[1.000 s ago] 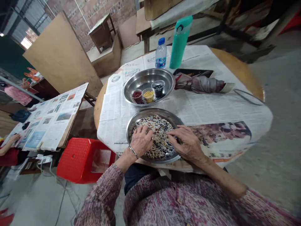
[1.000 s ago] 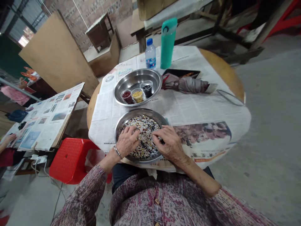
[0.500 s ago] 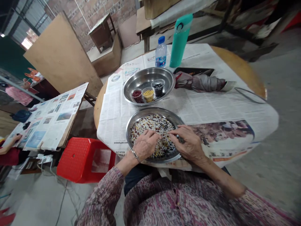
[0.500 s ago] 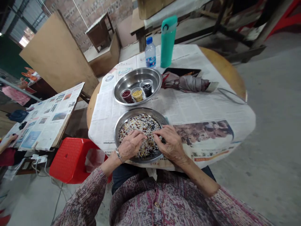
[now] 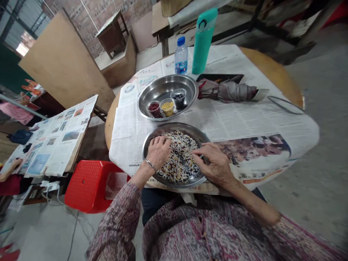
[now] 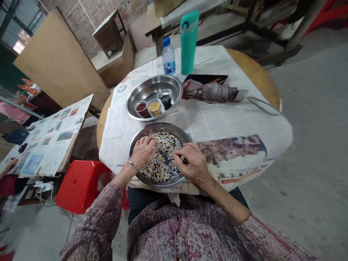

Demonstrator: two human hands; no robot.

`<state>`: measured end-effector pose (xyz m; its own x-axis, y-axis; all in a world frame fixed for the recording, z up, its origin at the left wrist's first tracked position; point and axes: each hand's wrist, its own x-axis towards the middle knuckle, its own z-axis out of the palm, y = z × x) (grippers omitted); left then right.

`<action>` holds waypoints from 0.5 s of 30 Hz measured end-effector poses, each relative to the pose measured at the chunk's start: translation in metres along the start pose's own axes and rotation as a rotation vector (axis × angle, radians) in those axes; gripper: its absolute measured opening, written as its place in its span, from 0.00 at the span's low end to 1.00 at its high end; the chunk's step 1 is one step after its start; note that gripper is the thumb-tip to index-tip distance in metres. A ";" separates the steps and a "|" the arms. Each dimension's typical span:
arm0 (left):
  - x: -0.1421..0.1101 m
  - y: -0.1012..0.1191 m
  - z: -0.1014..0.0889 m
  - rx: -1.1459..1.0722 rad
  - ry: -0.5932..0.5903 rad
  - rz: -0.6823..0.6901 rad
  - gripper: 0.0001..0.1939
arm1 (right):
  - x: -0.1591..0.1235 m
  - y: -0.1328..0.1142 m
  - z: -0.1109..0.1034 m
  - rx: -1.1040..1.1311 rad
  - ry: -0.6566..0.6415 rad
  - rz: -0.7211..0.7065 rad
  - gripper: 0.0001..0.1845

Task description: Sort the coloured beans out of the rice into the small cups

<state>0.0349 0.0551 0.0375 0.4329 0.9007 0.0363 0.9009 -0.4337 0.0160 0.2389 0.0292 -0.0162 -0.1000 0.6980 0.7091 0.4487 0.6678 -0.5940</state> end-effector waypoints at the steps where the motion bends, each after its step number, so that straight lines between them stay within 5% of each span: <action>1: -0.004 -0.002 -0.002 0.004 -0.005 -0.034 0.11 | 0.000 0.000 0.000 -0.003 0.000 0.004 0.05; 9: -0.048 0.011 -0.016 -0.051 -0.129 -0.125 0.32 | 0.001 -0.001 -0.001 -0.005 0.000 0.021 0.05; 15: -0.046 0.039 -0.016 -0.200 -0.204 -0.096 0.22 | 0.000 0.000 0.000 -0.009 -0.014 0.048 0.06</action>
<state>0.0493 -0.0033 0.0521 0.3617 0.9155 -0.1762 0.9229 -0.3249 0.2067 0.2392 0.0290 -0.0165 -0.0908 0.7325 0.6747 0.4615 0.6313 -0.6233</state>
